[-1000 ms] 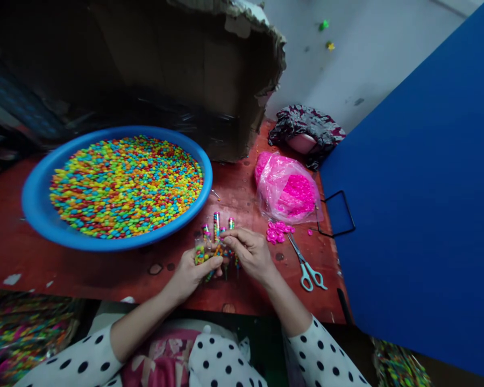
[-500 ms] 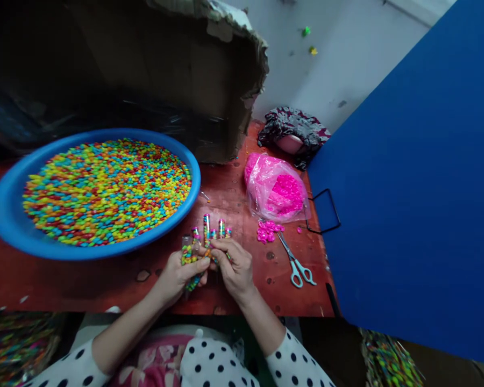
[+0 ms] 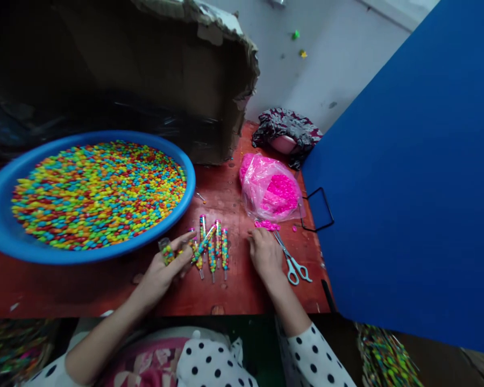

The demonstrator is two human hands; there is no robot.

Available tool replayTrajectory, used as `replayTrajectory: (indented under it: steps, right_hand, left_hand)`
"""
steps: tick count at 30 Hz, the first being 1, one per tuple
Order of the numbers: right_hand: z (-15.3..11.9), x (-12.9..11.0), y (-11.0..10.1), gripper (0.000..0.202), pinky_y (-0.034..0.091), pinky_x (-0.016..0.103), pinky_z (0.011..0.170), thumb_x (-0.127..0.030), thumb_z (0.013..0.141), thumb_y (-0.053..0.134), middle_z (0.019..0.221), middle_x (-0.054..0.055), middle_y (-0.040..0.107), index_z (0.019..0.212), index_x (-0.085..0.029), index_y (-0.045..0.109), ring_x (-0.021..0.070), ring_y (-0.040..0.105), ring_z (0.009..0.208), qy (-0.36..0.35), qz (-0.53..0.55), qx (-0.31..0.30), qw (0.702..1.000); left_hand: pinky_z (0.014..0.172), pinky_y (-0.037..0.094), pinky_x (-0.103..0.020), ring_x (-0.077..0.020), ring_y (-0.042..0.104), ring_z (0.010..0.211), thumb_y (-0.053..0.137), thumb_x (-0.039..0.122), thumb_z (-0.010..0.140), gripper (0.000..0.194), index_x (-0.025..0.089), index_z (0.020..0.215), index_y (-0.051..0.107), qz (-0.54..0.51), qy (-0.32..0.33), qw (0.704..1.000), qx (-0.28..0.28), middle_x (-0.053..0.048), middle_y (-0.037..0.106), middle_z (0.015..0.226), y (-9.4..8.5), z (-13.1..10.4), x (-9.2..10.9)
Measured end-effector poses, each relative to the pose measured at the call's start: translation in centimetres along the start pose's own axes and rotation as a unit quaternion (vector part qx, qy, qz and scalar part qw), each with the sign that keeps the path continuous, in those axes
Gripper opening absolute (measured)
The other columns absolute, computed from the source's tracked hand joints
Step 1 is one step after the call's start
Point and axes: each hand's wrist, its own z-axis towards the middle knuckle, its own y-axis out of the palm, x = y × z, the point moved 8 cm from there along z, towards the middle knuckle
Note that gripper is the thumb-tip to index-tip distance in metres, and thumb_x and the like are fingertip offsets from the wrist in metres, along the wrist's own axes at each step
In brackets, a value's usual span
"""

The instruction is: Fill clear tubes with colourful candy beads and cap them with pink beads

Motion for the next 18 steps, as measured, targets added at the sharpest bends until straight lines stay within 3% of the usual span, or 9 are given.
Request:
replayTrajectory:
  steps: [3, 5, 7, 9, 11, 13, 15, 16, 18]
  right_hand:
    - [-0.2, 1.7, 0.8, 0.019, 0.039, 0.028, 0.071, -0.017, 0.086, 0.048, 0.094, 0.008, 0.063, 0.094, -0.018, 0.065, 0.0202, 0.055, 0.089, -0.013, -0.123, -0.045, 0.991]
    - [-0.1, 2.2, 1.2, 0.021, 0.038, 0.028, 0.071, -0.015, 0.086, 0.046, 0.092, 0.008, 0.063, 0.094, -0.018, 0.065, 0.0206, 0.053, 0.088, -0.023, -0.145, -0.057, 0.988]
    - [0.1, 2.6, 1.1, 0.024, 0.038, 0.030, 0.073, -0.015, 0.087, 0.044, 0.092, 0.010, 0.063, 0.097, -0.018, 0.065, 0.0207, 0.054, 0.087, -0.017, -0.125, -0.043, 0.991]
    - [0.4, 2.6, 0.5, 0.024, 0.040, 0.031, 0.075, -0.018, 0.088, 0.043, 0.094, 0.010, 0.063, 0.098, -0.018, 0.065, 0.0201, 0.055, 0.088, 0.000, -0.023, -0.002, 1.000]
    - [0.5, 2.5, 0.2, 0.023, 0.044, 0.031, 0.075, -0.026, 0.089, 0.045, 0.092, 0.008, 0.064, 0.099, -0.018, 0.064, 0.0182, 0.057, 0.084, 0.037, 0.167, 0.023, 0.985]
    - [0.4, 1.4, 0.8, 0.025, 0.048, 0.030, 0.071, -0.035, 0.087, 0.050, 0.083, 0.005, 0.064, 0.099, -0.017, 0.063, 0.0159, 0.059, 0.075, 0.088, 0.367, -0.002, 0.926]
    - [0.3, -0.7, 1.5, 0.029, 0.049, 0.027, 0.065, -0.040, 0.083, 0.055, 0.076, 0.003, 0.065, 0.098, -0.017, 0.064, 0.0138, 0.059, 0.067, 0.129, 0.492, -0.041, 0.860]
    - [0.2, -2.0, 1.5, 0.029, 0.049, 0.026, 0.063, -0.040, 0.082, 0.057, 0.076, 0.003, 0.065, 0.097, -0.017, 0.065, 0.0132, 0.060, 0.067, 0.135, 0.523, -0.050, 0.840]
    - [0.3, -4.3, 1.3, 0.027, 0.048, 0.024, 0.064, -0.039, 0.081, 0.059, 0.080, 0.003, 0.066, 0.094, -0.017, 0.068, 0.0125, 0.060, 0.069, 0.130, 0.543, -0.050, 0.828]
  left_hand:
    - [0.061, 0.039, -0.020, -0.0097, 0.046, 0.064, 0.064, 0.029, 0.075, 0.031, 0.015, 0.102, 0.062, -0.059, -0.015, 0.995, -0.077, 0.001, 0.053, 0.074, 2.0, 0.2, -0.1]
    - [0.061, 0.039, -0.021, -0.0100, 0.047, 0.064, 0.064, 0.028, 0.074, 0.022, 0.013, 0.090, 0.063, -0.080, -0.027, 0.992, -0.089, 0.000, 0.054, 0.070, 2.6, 0.3, -0.4]
    - [0.061, 0.040, -0.021, -0.0102, 0.049, 0.063, 0.064, 0.031, 0.075, 0.027, 0.012, 0.093, 0.062, -0.092, -0.041, 0.991, -0.083, -0.001, 0.056, 0.070, 2.7, 0.4, -1.0]
    - [0.061, 0.041, -0.023, -0.0106, 0.053, 0.062, 0.065, 0.034, 0.076, 0.041, 0.011, 0.108, 0.056, -0.106, -0.050, 0.990, -0.077, -0.003, 0.062, 0.077, 2.8, 0.3, -1.3]
    - [0.062, 0.043, -0.024, -0.0113, 0.056, 0.062, 0.067, 0.037, 0.074, 0.054, 0.012, 0.118, 0.047, -0.122, -0.054, 0.988, -0.077, -0.006, 0.066, 0.082, 3.1, 0.2, -1.4]
    - [0.060, 0.045, -0.025, -0.0120, 0.058, 0.061, 0.070, 0.039, 0.071, 0.057, 0.012, 0.114, 0.045, -0.132, -0.058, 0.987, -0.078, -0.009, 0.068, 0.086, 3.5, 0.1, -1.4]
    - [0.058, 0.045, -0.025, -0.0121, 0.059, 0.059, 0.071, 0.042, 0.069, 0.051, 0.011, 0.103, 0.048, -0.126, -0.061, 0.987, -0.076, -0.011, 0.068, 0.088, 3.9, 0.1, -1.5]
    - [0.057, 0.045, -0.024, -0.0119, 0.059, 0.059, 0.071, 0.043, 0.069, 0.049, 0.011, 0.098, 0.050, -0.119, -0.059, 0.988, -0.075, -0.011, 0.068, 0.088, 4.0, 0.0, -1.6]
    - [0.056, 0.045, -0.024, -0.0116, 0.058, 0.058, 0.071, 0.045, 0.069, 0.047, 0.011, 0.095, 0.052, -0.104, -0.050, 0.991, -0.071, -0.010, 0.068, 0.083, 4.2, 0.0, -1.7]
